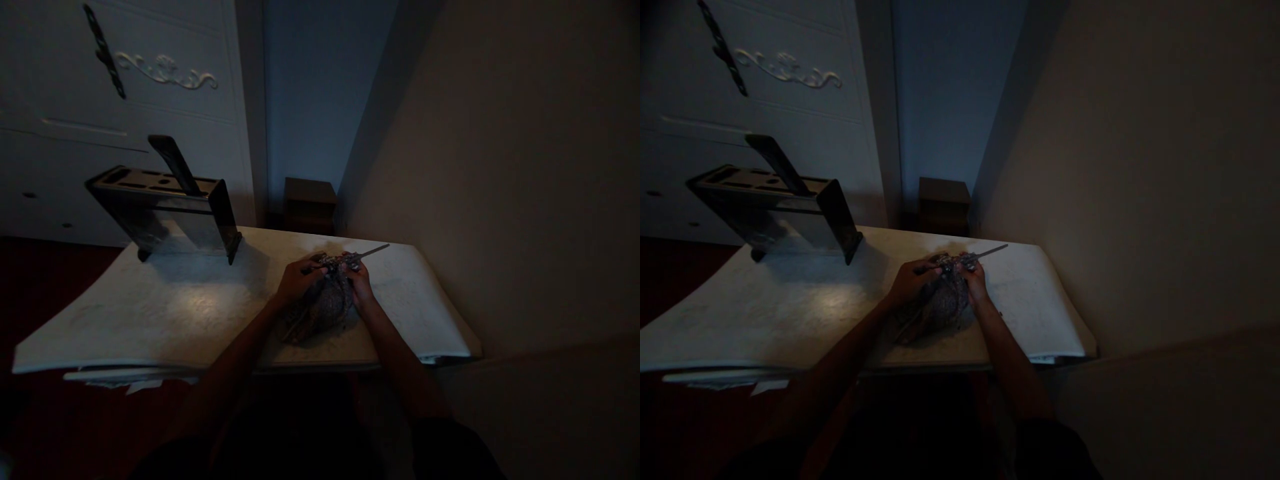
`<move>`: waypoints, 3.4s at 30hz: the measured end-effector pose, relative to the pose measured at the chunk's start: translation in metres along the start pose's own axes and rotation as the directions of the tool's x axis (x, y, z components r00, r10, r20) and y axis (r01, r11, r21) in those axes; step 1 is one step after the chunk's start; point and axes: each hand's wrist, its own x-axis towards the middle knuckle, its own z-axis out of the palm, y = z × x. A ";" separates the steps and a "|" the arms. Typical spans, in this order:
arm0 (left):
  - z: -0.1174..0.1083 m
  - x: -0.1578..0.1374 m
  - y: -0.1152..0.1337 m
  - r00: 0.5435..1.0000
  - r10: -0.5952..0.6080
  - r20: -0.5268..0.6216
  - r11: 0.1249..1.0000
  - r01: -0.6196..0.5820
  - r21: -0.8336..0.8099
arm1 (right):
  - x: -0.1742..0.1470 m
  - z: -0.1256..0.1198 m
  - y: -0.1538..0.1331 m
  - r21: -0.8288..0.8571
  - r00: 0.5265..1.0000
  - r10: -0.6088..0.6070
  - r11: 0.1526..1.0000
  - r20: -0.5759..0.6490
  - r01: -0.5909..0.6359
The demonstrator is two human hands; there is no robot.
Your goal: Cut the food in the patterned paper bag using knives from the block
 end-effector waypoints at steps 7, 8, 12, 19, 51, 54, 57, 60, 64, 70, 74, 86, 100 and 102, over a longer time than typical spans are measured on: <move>-0.009 0.006 0.003 0.994 -0.106 -0.021 0.983 0.102 -0.151 | 0.006 -0.004 0.003 0.033 0.995 -0.044 0.998 -0.089 0.048; -0.010 0.007 0.002 0.994 -0.104 -0.032 0.984 0.098 -0.147 | 0.007 -0.005 0.003 0.028 0.993 -0.055 0.998 -0.101 0.058; -0.015 0.010 -0.009 0.999 -0.019 -0.050 0.997 0.016 -0.071 | 0.011 -0.009 0.002 0.016 0.987 -0.078 0.997 -0.139 0.081; -0.019 0.013 -0.021 0.976 0.156 -0.154 0.950 -0.105 0.295 | 0.012 -0.011 0.001 0.004 0.976 -0.111 0.993 -0.189 0.114; -0.034 0.020 -0.022 0.932 0.018 -0.363 0.994 0.024 0.110 | 0.021 -0.026 -0.005 0.073 0.963 -0.122 0.987 -0.240 0.143; -0.034 0.018 -0.017 0.927 -0.023 -0.374 0.993 0.066 0.103 | 0.022 -0.026 -0.005 0.075 0.961 -0.120 0.987 -0.249 0.143; -0.034 0.018 -0.012 0.917 -0.085 -0.390 0.994 0.104 0.028 | 0.022 -0.026 -0.004 0.067 0.959 -0.112 0.989 -0.261 0.134; -0.035 0.019 -0.008 0.907 -0.146 -0.394 0.989 0.124 -0.081 | 0.022 -0.026 -0.003 0.055 0.959 -0.104 0.991 -0.264 0.123; -0.035 0.021 -0.008 0.881 -0.146 -0.451 0.988 0.108 -0.109 | 0.023 -0.027 -0.002 0.048 0.957 -0.112 0.990 -0.267 0.130; -0.038 0.024 -0.016 0.849 -0.220 -0.481 0.960 0.099 -0.264 | 0.022 -0.024 -0.001 0.028 0.956 -0.152 0.986 -0.251 0.164; -0.043 0.029 -0.023 0.832 -0.296 -0.470 0.899 0.075 -0.432 | 0.020 -0.019 -0.001 0.011 0.949 -0.192 0.980 -0.251 0.201; -0.046 0.030 -0.032 0.827 -0.262 -0.497 0.899 0.022 -0.437 | 0.019 -0.017 -0.001 -0.007 0.939 -0.188 0.981 -0.288 0.195; -0.042 0.029 -0.034 0.820 -0.267 -0.507 0.929 0.079 -0.363 | 0.021 -0.020 0.000 -0.015 0.928 -0.224 0.973 -0.297 0.230; -0.042 0.030 -0.038 0.836 -0.234 -0.497 0.925 0.034 -0.378 | 0.022 -0.022 0.001 0.000 0.926 -0.214 0.974 -0.309 0.225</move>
